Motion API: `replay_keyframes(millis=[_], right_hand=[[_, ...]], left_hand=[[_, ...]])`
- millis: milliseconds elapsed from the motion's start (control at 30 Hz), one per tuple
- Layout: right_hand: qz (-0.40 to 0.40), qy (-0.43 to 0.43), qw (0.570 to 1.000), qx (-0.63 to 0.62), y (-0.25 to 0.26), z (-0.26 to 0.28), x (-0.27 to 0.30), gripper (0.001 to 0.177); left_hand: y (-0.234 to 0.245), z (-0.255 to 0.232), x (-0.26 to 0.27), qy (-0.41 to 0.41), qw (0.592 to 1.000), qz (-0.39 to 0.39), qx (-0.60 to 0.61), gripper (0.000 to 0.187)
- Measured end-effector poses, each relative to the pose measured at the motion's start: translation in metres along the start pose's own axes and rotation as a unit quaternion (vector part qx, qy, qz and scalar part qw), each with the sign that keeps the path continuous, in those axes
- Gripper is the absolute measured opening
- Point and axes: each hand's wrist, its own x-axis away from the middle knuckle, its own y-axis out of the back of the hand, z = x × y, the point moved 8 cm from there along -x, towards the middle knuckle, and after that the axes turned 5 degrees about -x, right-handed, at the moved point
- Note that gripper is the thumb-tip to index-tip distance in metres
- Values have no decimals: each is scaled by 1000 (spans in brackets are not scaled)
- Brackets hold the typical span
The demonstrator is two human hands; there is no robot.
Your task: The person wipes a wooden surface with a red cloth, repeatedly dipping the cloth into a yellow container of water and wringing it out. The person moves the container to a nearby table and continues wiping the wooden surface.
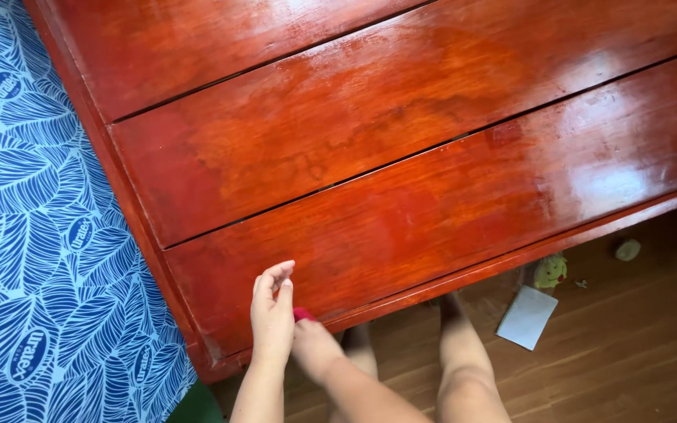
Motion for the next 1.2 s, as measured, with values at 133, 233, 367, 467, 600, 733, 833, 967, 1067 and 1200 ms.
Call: replay_keyframes(millis=[133,233,367,467,600,733,833,967,1067,1200], right_hand=[[-7,0,990,-142,10,215,101,48],[-9,130,716,685,-3,345,167,46],[-39,148,712,685,70,368,203,46],[-62,147,707,689,118,393,231,46],[-99,137,707,686,191,421,271,45],[-145,146,688,695,260,448,306,45],[-190,108,669,711,310,466,332,46],[-261,47,662,701,370,505,370,42],[-300,12,667,682,416,528,393,38],[-341,2,676,653,461,547,417,36]], left_hand=[[-29,2,2,-25,1000,11,-8,24],[-63,-9,6,-48,998,31,-28,24],[-115,-43,18,-53,995,71,-37,24],[-154,-61,28,-53,992,96,-55,24],[-209,-82,40,-45,989,129,-58,25],[-262,-98,53,-56,984,156,-72,24],[-299,-115,66,-48,980,174,-84,25],[-345,-126,76,-56,974,198,-96,25],[-372,-132,77,-64,972,204,-98,25],[-400,-141,79,-60,970,210,-105,25]])
